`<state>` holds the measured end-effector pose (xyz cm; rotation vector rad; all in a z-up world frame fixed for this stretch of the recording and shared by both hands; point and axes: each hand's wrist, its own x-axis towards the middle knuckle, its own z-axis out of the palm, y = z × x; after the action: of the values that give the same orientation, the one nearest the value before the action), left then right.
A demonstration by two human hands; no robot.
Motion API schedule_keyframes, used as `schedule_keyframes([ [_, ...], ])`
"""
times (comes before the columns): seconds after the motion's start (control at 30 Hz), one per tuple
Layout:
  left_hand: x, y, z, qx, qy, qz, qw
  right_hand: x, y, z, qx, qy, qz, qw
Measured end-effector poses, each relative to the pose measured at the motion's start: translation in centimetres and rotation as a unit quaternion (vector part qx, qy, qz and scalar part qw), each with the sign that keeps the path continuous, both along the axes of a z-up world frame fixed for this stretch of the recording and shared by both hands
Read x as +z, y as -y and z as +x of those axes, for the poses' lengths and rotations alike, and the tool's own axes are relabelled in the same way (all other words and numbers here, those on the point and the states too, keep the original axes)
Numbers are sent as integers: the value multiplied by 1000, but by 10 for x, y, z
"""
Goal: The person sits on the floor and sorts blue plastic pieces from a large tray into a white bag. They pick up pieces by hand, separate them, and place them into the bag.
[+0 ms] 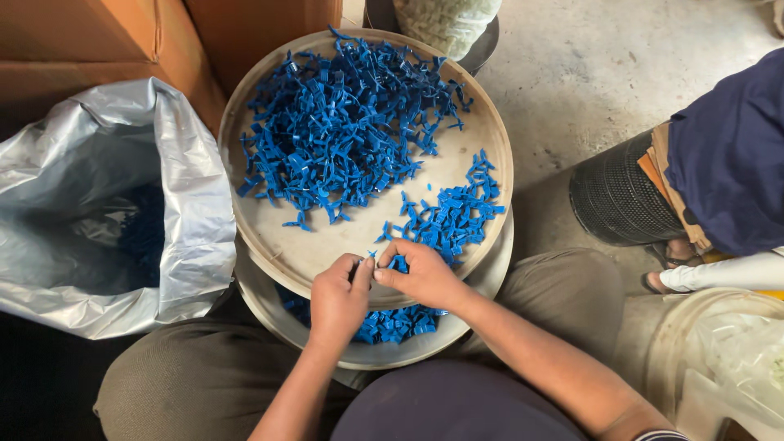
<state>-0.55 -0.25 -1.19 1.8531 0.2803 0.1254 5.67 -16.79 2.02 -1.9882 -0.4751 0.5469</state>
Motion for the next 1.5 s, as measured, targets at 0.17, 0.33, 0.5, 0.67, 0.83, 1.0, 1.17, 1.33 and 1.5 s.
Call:
schedule_keyframes([
  [0.17, 0, -8, 6, 45, -54, -181, 981, 20, 10, 3, 19, 201, -155, 967],
  [0.33, -4, -28, 8, 74, -27, -564, 822, 24, 28, 4, 38, 344, -217, 913],
  [0.5, 12, -40, 13, 79, 22, -595, 800, 16, 37, 25, 16, 381, -243, 892],
  [0.67, 13, -41, 11, 89, 24, -590, 802, 3, 24, 56, 84, 319, -349, 877],
  [0.83, 5, -42, 11, 92, 24, -560, 823, -8, 8, 43, 125, 341, -383, 850],
  [1.0, 6, -38, 12, 82, 36, -535, 840, -10, 3, 17, 77, 361, -393, 843],
  [1.17, 10, -38, 10, 75, 32, -544, 835, -3, 2, 22, 92, 370, -413, 827],
  [1.33, 13, -41, 9, 81, 21, -554, 828, 6, -4, 36, 130, 333, -428, 830],
  [1.5, 11, -39, 11, 80, 21, -564, 821, 14, 3, 28, 167, 333, -397, 839],
])
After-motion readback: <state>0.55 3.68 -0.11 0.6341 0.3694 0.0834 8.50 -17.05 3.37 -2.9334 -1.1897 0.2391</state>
